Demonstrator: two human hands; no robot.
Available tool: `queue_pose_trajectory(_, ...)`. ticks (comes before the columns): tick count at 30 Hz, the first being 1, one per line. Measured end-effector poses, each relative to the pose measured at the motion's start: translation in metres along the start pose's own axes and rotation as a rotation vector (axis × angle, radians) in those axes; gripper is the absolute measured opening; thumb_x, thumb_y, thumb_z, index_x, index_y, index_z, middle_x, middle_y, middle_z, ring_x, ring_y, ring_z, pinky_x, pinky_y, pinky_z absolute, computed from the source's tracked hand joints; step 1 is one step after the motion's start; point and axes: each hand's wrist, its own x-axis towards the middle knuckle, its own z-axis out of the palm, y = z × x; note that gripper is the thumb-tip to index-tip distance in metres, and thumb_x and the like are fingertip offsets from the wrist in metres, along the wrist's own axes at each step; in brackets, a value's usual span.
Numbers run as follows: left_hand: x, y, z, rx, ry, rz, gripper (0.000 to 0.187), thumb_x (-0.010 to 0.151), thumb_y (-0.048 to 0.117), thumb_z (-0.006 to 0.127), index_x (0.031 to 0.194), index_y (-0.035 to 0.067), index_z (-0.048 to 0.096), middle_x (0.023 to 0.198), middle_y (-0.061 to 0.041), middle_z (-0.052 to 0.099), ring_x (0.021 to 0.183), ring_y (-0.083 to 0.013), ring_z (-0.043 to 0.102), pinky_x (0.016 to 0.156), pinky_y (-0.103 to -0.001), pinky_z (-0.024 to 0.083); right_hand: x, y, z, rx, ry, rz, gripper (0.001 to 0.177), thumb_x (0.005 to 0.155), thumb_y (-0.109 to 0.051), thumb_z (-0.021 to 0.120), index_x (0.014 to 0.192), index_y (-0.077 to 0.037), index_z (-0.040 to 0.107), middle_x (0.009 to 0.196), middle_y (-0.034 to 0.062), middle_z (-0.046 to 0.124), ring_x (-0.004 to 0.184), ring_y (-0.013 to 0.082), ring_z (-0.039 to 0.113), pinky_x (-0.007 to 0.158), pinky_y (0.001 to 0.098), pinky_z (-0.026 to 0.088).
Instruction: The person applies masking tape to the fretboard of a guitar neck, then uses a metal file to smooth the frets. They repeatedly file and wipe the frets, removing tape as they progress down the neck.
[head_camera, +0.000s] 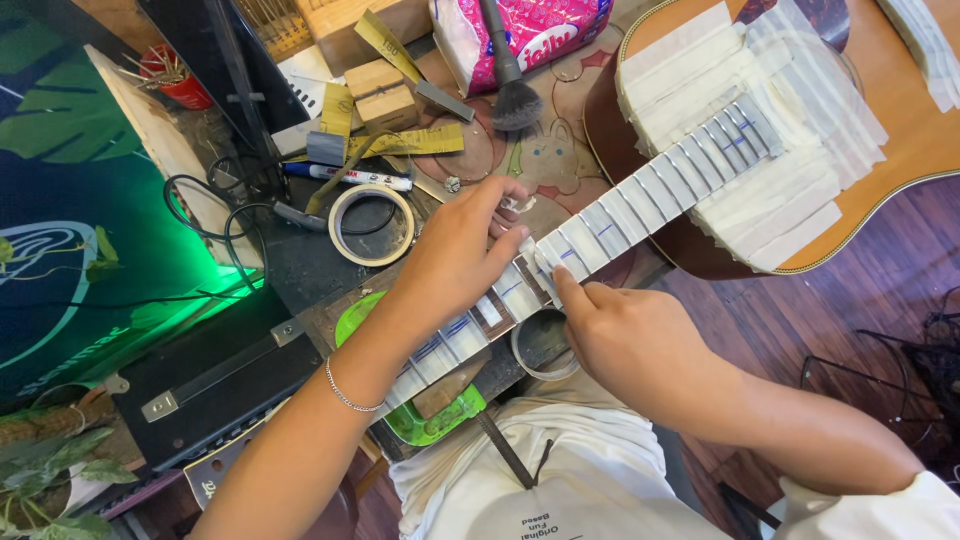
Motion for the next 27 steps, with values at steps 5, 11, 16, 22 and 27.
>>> queue_pose_trajectory(5, 0.0, 0.0, 0.001, -0.017, -0.042, -0.027, 0.038, 0.091, 0.013, 0.068, 0.127, 0.012, 0.055, 0.1, -0.013, 0.073, 0.091, -0.0308, 0.076, 0.081, -0.045, 0.059, 0.002, -0.007, 0.0, -0.019, -0.025, 0.012, 0.041, 0.087, -0.016, 0.057, 0.123, 0.001, 0.067, 0.064, 0.0038, 0.066, 0.053, 0.0193, 0.07, 0.046, 0.0266, 0.052)
queue_pose_trajectory(11, 0.0, 0.003, 0.002, -0.051, -0.115, -0.074, 0.044, 0.087, 0.013, 0.068, 0.129, 0.012, 0.054, 0.099, -0.012, 0.075, 0.091, -0.0287, 0.076, 0.082, -0.044, 0.058, 0.005, -0.013, 0.003, -0.102, -0.003, 0.006, 0.044, 0.085, -0.014, 0.057, 0.125, 0.001, 0.066, 0.061, 0.0019, 0.064, 0.047, 0.0154, 0.067, 0.043, 0.0253, 0.051)
queue_pose_trajectory(16, 0.002, -0.002, 0.005, -0.055, -0.117, -0.08, 0.044, 0.087, 0.013, 0.068, 0.129, 0.011, 0.055, 0.098, -0.012, 0.076, 0.091, -0.0297, 0.076, 0.081, -0.045, 0.058, 0.007, -0.015, 0.008, -0.106, -0.033, 0.007, 0.044, 0.084, -0.014, 0.058, 0.125, 0.003, 0.065, 0.061, 0.0024, 0.066, 0.046, 0.016, 0.068, 0.042, 0.0267, 0.051)
queue_pose_trajectory(22, 0.002, -0.003, 0.006, -0.066, -0.116, -0.063, 0.045, 0.087, 0.012, 0.068, 0.129, 0.013, 0.055, 0.097, -0.012, 0.076, 0.088, -0.0289, 0.076, 0.079, -0.043, 0.059, 0.009, -0.019, 0.013, -0.09, -0.112, 0.04, 0.046, 0.086, -0.013, 0.057, 0.127, 0.007, 0.064, 0.062, 0.0062, 0.067, 0.045, 0.0173, 0.068, 0.041, 0.0272, 0.051)
queue_pose_trajectory(27, 0.003, -0.001, 0.005, -0.075, -0.121, -0.043, 0.045, 0.087, 0.011, 0.069, 0.13, 0.01, 0.054, 0.096, -0.015, 0.075, 0.087, -0.0314, 0.076, 0.077, -0.044, 0.059, 0.011, -0.022, 0.002, -0.083, -0.242, 0.078, 0.047, 0.085, -0.01, 0.056, 0.127, 0.012, 0.061, 0.064, 0.0067, 0.07, 0.047, 0.0193, 0.07, 0.041, 0.0292, 0.051)
